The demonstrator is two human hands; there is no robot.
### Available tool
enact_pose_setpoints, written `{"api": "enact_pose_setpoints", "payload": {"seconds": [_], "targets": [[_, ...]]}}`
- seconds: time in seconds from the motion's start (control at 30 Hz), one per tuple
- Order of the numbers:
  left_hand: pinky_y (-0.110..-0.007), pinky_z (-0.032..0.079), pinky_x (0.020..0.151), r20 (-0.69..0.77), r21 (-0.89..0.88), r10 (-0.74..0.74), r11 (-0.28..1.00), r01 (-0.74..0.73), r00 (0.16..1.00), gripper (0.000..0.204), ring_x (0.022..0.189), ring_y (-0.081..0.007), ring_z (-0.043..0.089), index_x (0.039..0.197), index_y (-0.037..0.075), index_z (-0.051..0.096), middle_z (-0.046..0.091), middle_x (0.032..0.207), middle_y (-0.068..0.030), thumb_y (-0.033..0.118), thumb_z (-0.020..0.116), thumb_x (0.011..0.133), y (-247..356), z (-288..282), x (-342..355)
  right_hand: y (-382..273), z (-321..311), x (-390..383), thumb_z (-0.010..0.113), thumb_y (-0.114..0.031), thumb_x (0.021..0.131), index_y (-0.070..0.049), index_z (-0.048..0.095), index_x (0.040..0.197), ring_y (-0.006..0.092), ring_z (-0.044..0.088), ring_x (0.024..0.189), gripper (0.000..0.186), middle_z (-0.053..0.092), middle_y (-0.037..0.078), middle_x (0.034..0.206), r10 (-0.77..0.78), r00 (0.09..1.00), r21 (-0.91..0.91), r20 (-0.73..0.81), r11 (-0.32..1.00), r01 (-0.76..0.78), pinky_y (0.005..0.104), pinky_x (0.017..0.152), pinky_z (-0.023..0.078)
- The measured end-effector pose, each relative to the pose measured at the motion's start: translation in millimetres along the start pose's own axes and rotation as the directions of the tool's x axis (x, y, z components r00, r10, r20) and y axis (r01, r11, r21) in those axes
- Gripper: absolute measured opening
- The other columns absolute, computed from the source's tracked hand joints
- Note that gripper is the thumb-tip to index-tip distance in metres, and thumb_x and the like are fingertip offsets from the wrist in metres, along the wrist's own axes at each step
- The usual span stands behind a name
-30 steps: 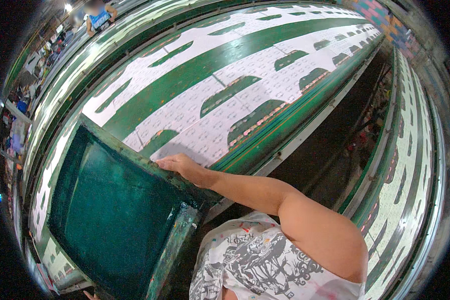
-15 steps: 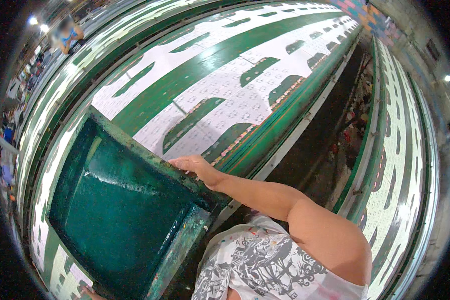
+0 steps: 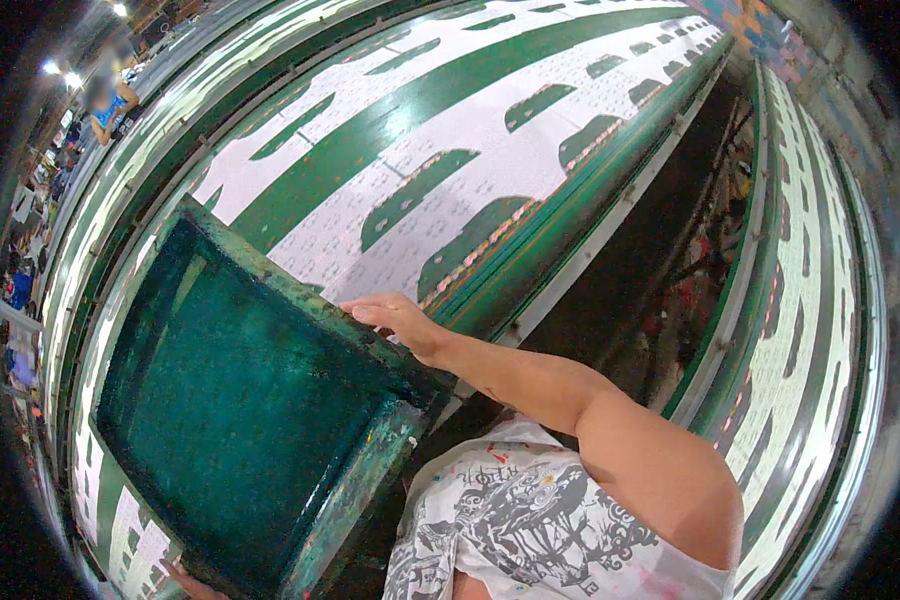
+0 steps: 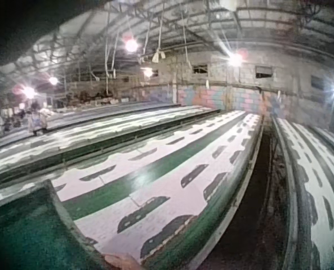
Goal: The person performs screen printing by repeatedly placing a green mesh screen onto a flat surface with printed patterns and using a squeegee to pull green ink across the mesh. The person lifts and repositions the screen multiple times to continue printing along the surface.
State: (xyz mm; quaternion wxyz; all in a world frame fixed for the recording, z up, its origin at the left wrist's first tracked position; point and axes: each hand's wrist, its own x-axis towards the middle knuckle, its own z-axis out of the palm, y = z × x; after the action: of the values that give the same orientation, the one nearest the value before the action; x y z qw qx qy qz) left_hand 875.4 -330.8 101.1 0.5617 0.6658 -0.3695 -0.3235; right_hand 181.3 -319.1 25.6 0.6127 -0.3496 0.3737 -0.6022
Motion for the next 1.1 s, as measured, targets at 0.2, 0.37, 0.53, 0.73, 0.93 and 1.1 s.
{"api": "enact_pose_setpoints", "payload": {"seconds": [0.2,0.37,0.53,0.73,0.93,1.1], "targets": [[-0.051,0.048,0.118,0.006,-0.029,-0.065,0.997,0.065,0.998,0.077,0.121,-0.0327,0.068,0.153,-0.002,0.059,0.071,0.133,-0.0170,0.063,0.046,0.112,11.8,34.3,-37.9,-37.5,-67.1,-2.0,0.068,-0.031,0.107,0.004,0.072,0.143,0.0188,0.070,0.124,0.050,0.077,0.009,0.137,0.049,0.999,0.031,-0.011,0.998,-0.049,0.0352,0.112,0.051],[-0.050,0.050,0.117,0.108,-0.099,-0.166,0.979,0.177,0.980,0.076,0.118,-0.0321,0.071,0.151,-0.003,0.061,0.074,0.129,-0.0167,0.061,0.046,0.113,-10.5,85.1,-25.4,-52.4,-135.0,13.1,0.067,-0.029,0.107,0.004,0.065,0.152,0.0177,0.066,0.130,0.056,0.073,0.010,0.143,-0.102,0.995,-0.148,0.021,0.983,0.104,0.0360,0.116,0.049],[-0.048,0.053,0.112,0.361,-0.212,-0.157,0.946,0.244,0.919,0.067,0.116,-0.0284,0.073,0.139,-0.003,0.071,0.078,0.124,-0.0146,0.054,0.046,0.116,-17.9,178.5,-40.3,-121.4,-217.3,28.0,0.068,-0.029,0.106,0.005,0.060,0.156,0.0187,0.062,0.135,0.061,0.069,0.011,0.148,-0.023,0.997,-0.225,-0.069,0.974,0.007,0.0345,0.117,0.046],[-0.042,0.057,0.101,0.183,-0.218,-0.095,0.967,0.134,0.979,0.074,0.100,-0.0255,0.074,0.121,0.000,0.079,0.081,0.110,-0.0113,0.066,0.046,0.112,-10.1,396.7,-93.7,-197.2,-365.3,31.3,0.071,-0.032,0.104,0.001,0.059,0.158,0.0212,0.063,0.133,0.064,0.068,0.010,0.146,-0.027,0.986,-0.315,-0.162,0.949,-0.026,0.0345,0.116,0.046],[-0.037,0.059,0.081,0.306,-0.190,-0.076,0.972,0.140,0.949,0.075,0.081,-0.0213,0.073,0.104,0.004,0.082,0.079,0.093,-0.0078,0.072,0.052,0.107,-13.0,583.9,-190.6,-265.1,-537.0,29.1,0.071,-0.032,0.104,-0.004,0.071,0.139,0.0178,0.068,0.115,0.045,0.074,0.007,0.127,-0.047,0.946,-0.152,-0.321,0.988,-0.003,0.0359,0.102,0.053],[-0.034,0.056,0.072,0.300,-0.206,-0.177,0.948,0.244,0.938,0.072,0.074,-0.0184,0.069,0.097,0.000,0.079,0.076,0.086,-0.0058,0.066,0.054,0.109,-14.6,707.7,-285.7,-296.8,-653.6,6.2,0.069,-0.030,0.104,-0.004,0.072,0.136,0.0174,0.069,0.112,0.042,0.076,0.007,0.121,-0.037,0.913,-0.125,-0.407,0.992,-0.016,0.0363,0.100,0.054]]}}
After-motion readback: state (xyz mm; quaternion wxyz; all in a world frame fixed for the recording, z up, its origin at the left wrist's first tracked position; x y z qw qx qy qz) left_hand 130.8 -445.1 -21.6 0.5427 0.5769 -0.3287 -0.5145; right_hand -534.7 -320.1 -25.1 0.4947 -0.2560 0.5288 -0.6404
